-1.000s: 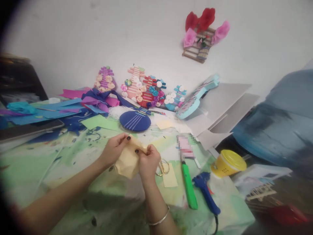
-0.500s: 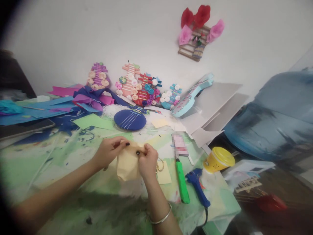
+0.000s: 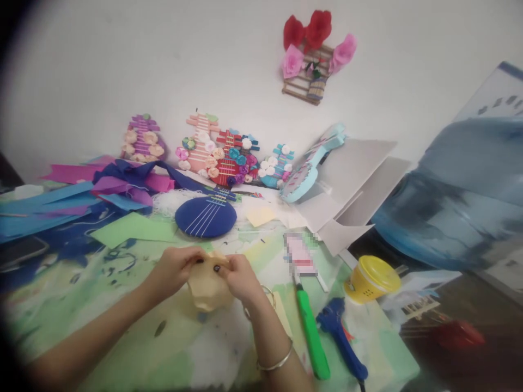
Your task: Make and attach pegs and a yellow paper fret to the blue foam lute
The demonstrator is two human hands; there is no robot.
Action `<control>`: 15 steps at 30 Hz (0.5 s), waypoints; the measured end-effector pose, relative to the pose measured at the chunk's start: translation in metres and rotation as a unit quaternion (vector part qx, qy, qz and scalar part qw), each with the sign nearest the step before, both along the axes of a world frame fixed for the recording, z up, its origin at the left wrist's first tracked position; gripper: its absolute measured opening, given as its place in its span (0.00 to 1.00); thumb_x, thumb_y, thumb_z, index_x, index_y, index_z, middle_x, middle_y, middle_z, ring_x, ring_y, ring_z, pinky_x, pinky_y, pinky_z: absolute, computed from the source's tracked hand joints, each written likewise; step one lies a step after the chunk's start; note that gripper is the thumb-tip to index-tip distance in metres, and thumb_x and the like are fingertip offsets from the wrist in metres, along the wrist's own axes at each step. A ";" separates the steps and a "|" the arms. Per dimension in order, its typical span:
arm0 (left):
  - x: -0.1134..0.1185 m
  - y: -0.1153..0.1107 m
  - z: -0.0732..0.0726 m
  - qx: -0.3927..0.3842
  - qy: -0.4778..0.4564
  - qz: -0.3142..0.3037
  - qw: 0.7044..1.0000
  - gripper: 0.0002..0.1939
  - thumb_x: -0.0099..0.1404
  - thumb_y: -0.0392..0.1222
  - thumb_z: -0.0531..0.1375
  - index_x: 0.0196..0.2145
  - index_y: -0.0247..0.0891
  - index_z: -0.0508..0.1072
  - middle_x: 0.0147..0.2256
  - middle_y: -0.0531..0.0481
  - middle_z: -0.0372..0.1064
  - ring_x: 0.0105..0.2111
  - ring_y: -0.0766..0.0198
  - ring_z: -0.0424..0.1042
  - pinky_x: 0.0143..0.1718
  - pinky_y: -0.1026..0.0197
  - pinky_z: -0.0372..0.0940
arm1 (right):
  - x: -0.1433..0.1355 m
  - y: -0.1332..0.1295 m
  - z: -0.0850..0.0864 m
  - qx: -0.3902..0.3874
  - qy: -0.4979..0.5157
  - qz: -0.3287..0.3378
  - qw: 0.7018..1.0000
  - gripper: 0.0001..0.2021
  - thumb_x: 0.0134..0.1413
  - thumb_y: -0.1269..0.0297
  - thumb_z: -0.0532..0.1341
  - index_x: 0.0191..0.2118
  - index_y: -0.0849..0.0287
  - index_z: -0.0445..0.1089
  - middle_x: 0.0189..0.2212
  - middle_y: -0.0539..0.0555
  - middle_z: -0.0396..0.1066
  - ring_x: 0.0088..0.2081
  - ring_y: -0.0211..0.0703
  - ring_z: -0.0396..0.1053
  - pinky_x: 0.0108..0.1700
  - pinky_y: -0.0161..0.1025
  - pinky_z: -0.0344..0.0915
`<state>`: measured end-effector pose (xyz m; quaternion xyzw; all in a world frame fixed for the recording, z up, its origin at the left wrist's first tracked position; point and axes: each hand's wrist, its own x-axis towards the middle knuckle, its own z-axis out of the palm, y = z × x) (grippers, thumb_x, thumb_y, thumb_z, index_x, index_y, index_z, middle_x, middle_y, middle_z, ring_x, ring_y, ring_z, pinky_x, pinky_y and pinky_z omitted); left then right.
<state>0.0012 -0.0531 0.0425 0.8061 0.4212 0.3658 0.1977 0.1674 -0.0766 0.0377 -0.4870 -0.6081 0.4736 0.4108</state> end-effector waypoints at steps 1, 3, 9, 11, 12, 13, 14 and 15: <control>0.001 0.004 -0.001 0.006 -0.001 0.008 1.000 0.12 0.54 0.31 0.49 0.27 0.38 0.73 0.23 0.51 0.70 0.23 0.66 0.65 0.25 0.66 0.54 | -0.001 0.006 -0.001 0.015 -0.044 -0.009 0.999 0.09 0.44 0.71 0.52 0.23 0.60 0.69 0.19 0.50 0.67 0.21 0.38 0.61 0.23 0.31 0.51; 0.001 0.013 -0.001 0.004 -0.003 0.015 1.000 0.12 0.54 0.32 0.49 0.25 0.38 0.72 0.22 0.52 0.69 0.22 0.66 0.64 0.24 0.67 0.54 | -0.003 0.015 -0.001 0.083 -0.171 -0.059 0.980 0.10 0.42 0.75 0.51 0.20 0.60 0.67 0.18 0.51 0.68 0.22 0.38 0.61 0.24 0.31 0.49; -0.005 0.038 0.008 -0.119 0.019 -0.095 0.988 0.08 0.53 0.36 0.52 0.23 0.37 0.72 0.21 0.53 0.67 0.22 0.66 0.64 0.22 0.68 0.53 | -0.010 0.029 0.006 0.163 -0.409 -0.078 0.895 0.10 0.38 0.78 0.53 0.24 0.58 0.68 0.21 0.53 0.71 0.24 0.39 0.63 0.26 0.34 0.45; -0.006 0.040 0.006 -0.141 0.020 -0.107 0.984 0.10 0.54 0.36 0.50 0.24 0.37 0.71 0.22 0.53 0.68 0.23 0.65 0.64 0.22 0.68 0.54 | -0.010 0.032 0.006 0.171 -0.410 -0.043 0.895 0.10 0.39 0.77 0.52 0.25 0.58 0.67 0.22 0.52 0.70 0.25 0.39 0.63 0.26 0.33 0.46; -0.006 0.039 0.004 -0.148 0.022 -0.104 0.983 0.12 0.55 0.35 0.48 0.24 0.37 0.71 0.23 0.53 0.68 0.23 0.65 0.64 0.23 0.68 0.54 | -0.009 0.032 0.004 0.172 -0.397 -0.027 0.901 0.09 0.40 0.77 0.52 0.25 0.58 0.67 0.22 0.52 0.70 0.25 0.38 0.63 0.26 0.32 0.47; -0.007 0.038 0.003 -0.154 0.029 -0.099 0.983 0.13 0.55 0.34 0.47 0.24 0.38 0.71 0.23 0.53 0.68 0.23 0.65 0.64 0.23 0.68 0.54 | -0.007 0.033 0.002 0.169 -0.375 -0.013 0.911 0.09 0.41 0.77 0.52 0.25 0.58 0.66 0.21 0.51 0.69 0.25 0.38 0.63 0.26 0.32 0.48; -0.007 0.036 0.002 -0.160 0.040 -0.094 0.982 0.13 0.55 0.34 0.46 0.25 0.38 0.71 0.23 0.53 0.68 0.23 0.65 0.64 0.23 0.67 0.54 | -0.006 0.033 -0.001 0.161 -0.348 0.000 0.923 0.09 0.43 0.76 0.51 0.25 0.58 0.66 0.21 0.50 0.68 0.24 0.37 0.62 0.25 0.31 0.49; -0.008 0.034 0.001 -0.167 0.053 -0.095 0.980 0.13 0.55 0.34 0.46 0.26 0.38 0.71 0.24 0.53 0.69 0.24 0.65 0.64 0.24 0.67 0.54 | -0.004 0.033 -0.004 0.149 -0.318 0.012 0.936 0.08 0.44 0.76 0.52 0.25 0.58 0.66 0.21 0.49 0.67 0.24 0.36 0.62 0.25 0.30 0.49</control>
